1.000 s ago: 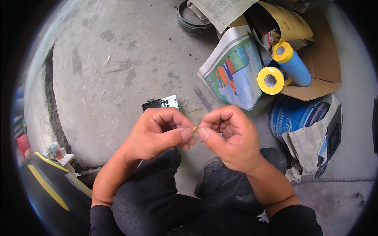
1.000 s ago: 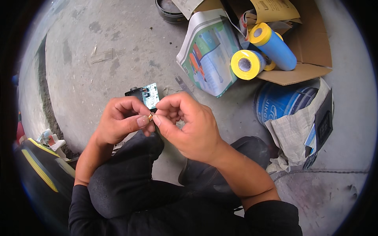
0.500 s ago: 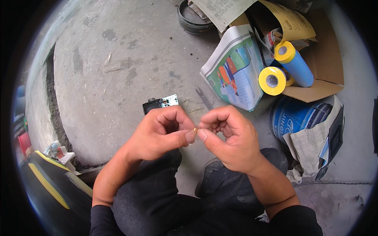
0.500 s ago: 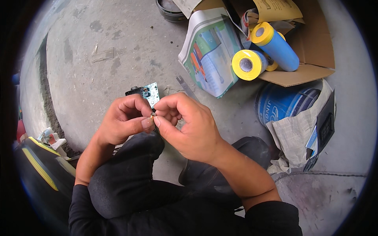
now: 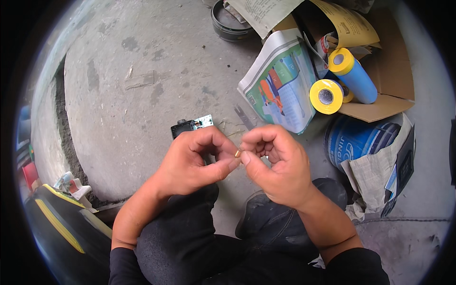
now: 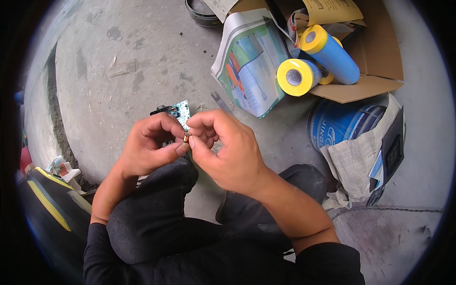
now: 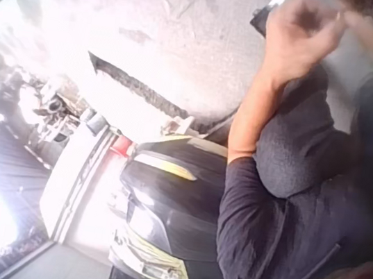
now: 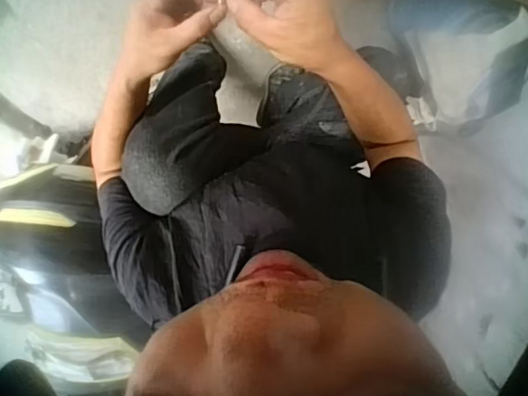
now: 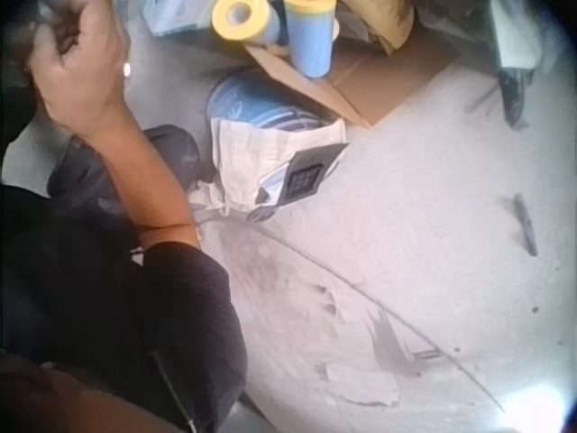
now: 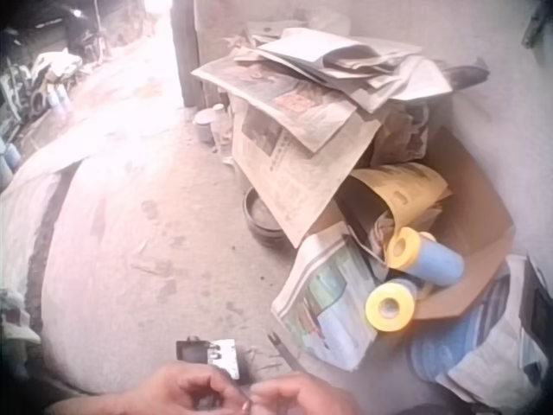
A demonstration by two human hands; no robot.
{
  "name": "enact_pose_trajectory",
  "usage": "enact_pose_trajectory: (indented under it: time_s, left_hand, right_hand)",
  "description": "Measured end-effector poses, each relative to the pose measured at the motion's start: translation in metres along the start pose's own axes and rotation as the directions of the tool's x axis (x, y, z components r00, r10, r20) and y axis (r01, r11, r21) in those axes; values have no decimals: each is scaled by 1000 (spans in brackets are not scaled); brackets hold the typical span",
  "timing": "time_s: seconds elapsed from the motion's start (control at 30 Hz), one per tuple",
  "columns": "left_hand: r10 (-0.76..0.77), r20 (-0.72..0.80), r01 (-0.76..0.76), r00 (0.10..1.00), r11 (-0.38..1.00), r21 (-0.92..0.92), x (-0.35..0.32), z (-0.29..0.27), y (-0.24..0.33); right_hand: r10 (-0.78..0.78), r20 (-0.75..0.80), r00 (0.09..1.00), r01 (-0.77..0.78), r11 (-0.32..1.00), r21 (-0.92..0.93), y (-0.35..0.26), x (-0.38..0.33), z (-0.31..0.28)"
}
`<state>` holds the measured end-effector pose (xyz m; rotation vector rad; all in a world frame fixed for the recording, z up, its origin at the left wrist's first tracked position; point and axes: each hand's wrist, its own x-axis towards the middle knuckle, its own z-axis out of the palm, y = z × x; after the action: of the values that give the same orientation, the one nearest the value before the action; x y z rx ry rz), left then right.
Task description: The person pries open a plastic enclosure and removes a circuit board before handling a small component by hand.
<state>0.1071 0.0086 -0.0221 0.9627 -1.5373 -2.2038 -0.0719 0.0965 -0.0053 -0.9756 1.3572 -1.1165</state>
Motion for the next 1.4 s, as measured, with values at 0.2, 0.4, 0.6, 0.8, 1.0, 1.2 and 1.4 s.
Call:
enact_pose_trajectory:
  time_s: [0.2,0.4,0.6,0.8,1.0,1.2,1.4]
  left_hand:
    - [-10,11,9,1000,1000,9,1,-2,-1]
    - [-132,65,142,989,969,-200,1,-7,2]
    - [-120,97,140,988,960,-244,3,-9,-2]
    - [-47,80,65,996,967,-245,4,-9,-7]
    - [-64,19,67,998,966,-248,3,-5,-3]
    - [-121,23,123,992,960,-251,5,-5,1]
    - [-93,7,91,996,961,-260,6,-5,-2]
  right_hand:
    - [69,-60,996,-60,987,152,4,2,3]
    - [184,69,980,-195,949,246,-4,5,-2]
    - [109,45,993,-116,973,200,-4,6,1]
    - [59,31,998,-58,998,-39,-5,7,-3]
    - [170,0,985,-170,985,-12,-4,5,-3]
    - [161,11,987,-160,987,-31,-5,5,-3]
    - [136,5,991,-135,989,-53,-4,6,0]
